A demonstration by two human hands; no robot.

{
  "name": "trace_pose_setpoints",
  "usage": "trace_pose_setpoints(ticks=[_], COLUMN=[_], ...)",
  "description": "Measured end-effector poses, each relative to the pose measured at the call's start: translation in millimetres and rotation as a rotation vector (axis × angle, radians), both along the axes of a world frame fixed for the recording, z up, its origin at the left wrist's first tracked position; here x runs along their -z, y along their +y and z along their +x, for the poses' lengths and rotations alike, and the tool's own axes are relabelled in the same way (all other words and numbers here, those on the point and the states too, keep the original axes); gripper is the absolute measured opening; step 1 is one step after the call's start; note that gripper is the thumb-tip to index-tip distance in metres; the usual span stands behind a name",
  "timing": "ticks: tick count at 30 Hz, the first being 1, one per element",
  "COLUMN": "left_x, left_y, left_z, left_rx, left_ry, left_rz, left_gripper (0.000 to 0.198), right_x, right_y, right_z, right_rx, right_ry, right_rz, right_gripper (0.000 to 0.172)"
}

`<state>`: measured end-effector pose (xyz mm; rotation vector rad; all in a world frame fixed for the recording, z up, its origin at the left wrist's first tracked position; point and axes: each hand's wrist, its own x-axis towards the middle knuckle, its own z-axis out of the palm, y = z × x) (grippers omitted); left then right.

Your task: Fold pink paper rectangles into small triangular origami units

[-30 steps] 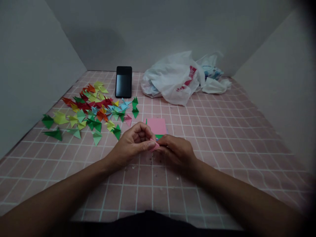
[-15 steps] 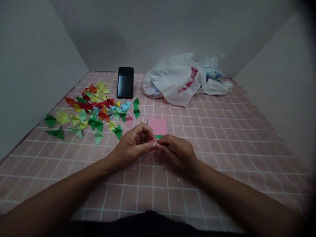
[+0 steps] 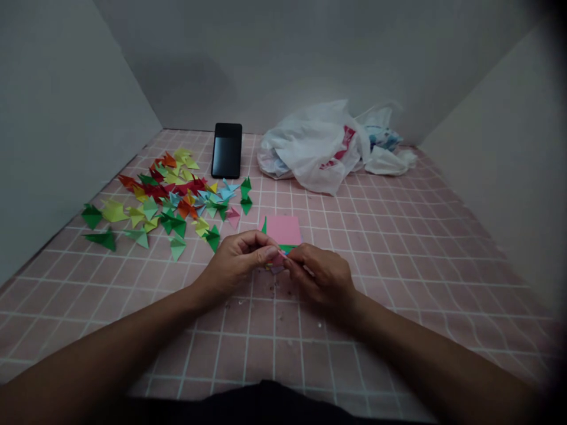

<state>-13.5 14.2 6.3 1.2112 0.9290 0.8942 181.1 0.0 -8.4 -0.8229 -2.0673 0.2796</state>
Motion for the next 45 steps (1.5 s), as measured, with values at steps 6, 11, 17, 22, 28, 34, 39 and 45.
trace_pose_setpoints(ticks=[6, 11, 17, 22, 28, 34, 39, 45], left_x=[-4.0, -5.0, 0.6, -1.5, -0.5, 4.3, 3.5, 1.2], left_y=[0, 0, 0, 1, 2, -1, -4, -5], left_z=[-2, -2, 2, -1, 0, 2, 2, 1], left_rx=[0.006, 0.012, 0.079, 0.084, 0.1, 0.123, -0.007, -0.106], left_ry=[0.079, 0.159, 0.087, 0.253, 0.143, 0.023, 0.229, 0.27], left_rz=[0.111, 0.224, 0.167, 0.275, 0.205, 0.113, 0.349, 0.646], left_gripper=[0.017, 0.015, 0.017, 0.016, 0.017, 0.019, 0.011, 0.011], right_x=[-0.5, -2.2, -3.3, -3.4, 0.3, 4.1, 5.5, 4.2], right_y=[0, 1, -1, 0, 3, 1, 3, 2], right_z=[-1, -2, -1, -2, -1, -3, -4, -5], right_rx=[-0.051, -0.06, -0.007, -0.058, -0.028, -0.01, -0.046, -0.07], right_ry=[0.058, 0.037, 0.041, 0.09, 0.262, 0.432, 0.424, 0.441], right_rz=[-0.14, -0.18, -0.202, -0.43, -0.671, -0.702, -0.671, -0.657], right_gripper=[0.016, 0.015, 0.018, 0.022, 0.021, 0.02, 0.013, 0.011])
